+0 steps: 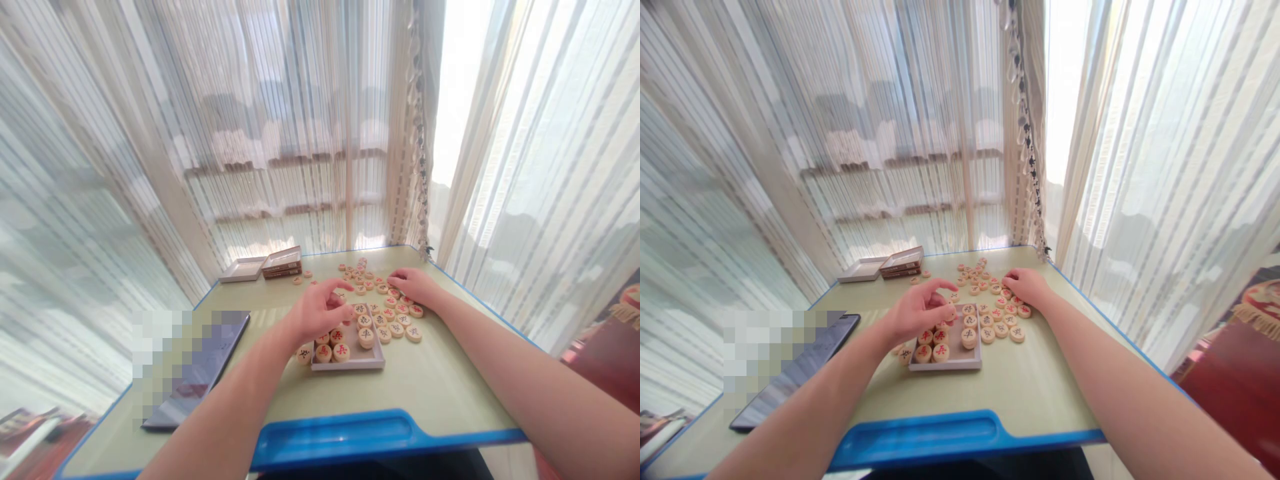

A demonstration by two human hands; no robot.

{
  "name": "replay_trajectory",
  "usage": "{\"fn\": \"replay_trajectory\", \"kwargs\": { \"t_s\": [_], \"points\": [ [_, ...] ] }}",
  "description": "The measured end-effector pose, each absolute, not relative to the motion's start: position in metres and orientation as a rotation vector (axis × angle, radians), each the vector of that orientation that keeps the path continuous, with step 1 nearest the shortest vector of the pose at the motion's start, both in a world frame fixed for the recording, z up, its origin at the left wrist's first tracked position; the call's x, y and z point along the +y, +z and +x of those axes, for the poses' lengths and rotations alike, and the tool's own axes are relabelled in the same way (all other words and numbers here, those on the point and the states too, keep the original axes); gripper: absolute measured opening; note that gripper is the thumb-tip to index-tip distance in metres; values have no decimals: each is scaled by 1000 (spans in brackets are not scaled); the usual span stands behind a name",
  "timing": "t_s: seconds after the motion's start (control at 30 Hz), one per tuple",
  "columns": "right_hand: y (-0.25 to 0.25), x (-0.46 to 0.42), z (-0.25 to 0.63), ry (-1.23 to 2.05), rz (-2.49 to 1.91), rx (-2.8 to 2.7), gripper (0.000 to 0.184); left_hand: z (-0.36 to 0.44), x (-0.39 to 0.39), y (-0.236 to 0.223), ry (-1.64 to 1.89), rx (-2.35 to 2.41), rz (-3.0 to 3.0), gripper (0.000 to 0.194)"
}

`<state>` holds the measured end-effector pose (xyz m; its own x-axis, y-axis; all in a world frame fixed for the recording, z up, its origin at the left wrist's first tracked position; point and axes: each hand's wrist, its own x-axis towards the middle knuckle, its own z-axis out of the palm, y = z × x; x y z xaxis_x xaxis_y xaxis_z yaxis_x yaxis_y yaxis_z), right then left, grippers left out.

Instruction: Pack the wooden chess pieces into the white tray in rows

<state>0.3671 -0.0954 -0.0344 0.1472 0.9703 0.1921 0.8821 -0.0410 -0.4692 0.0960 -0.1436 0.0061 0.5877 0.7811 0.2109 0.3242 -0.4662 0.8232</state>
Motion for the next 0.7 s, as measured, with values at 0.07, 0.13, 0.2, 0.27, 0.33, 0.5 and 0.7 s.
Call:
{"fn": "replay_trajectory", "kwargs": {
  "t_s": [0.07, 0.13, 0.2, 0.27, 0.33, 0.5, 0.7],
  "points": [
    [-35, -95, 368, 242, -1947, -1765, 27, 95, -145, 8, 724, 873, 2026, 32],
    [-36, -94, 368, 242, -1947, -1764, 27, 95, -145, 7, 723, 878, 2043, 24],
    [-36, -94, 368, 243, -1944, -1764, 27, 96, -144, 6, 711, 873, 2052, 22],
    [-36, -95, 368, 248, -1943, -1764, 27, 97, -145, 5, 679, 874, 2046, 23],
    [-35, -95, 367, 254, -1946, -1763, 26, 98, -146, 4, 632, 871, 2038, 26],
    [-33, -97, 366, 254, -1951, -1762, 25, 102, -151, 4, 608, 765, 2150, 24],
    [-34, -95, 366, 245, -1956, -1760, 25, 108, -159, 5, 647, 678, 2427, 24]
  ]
}}
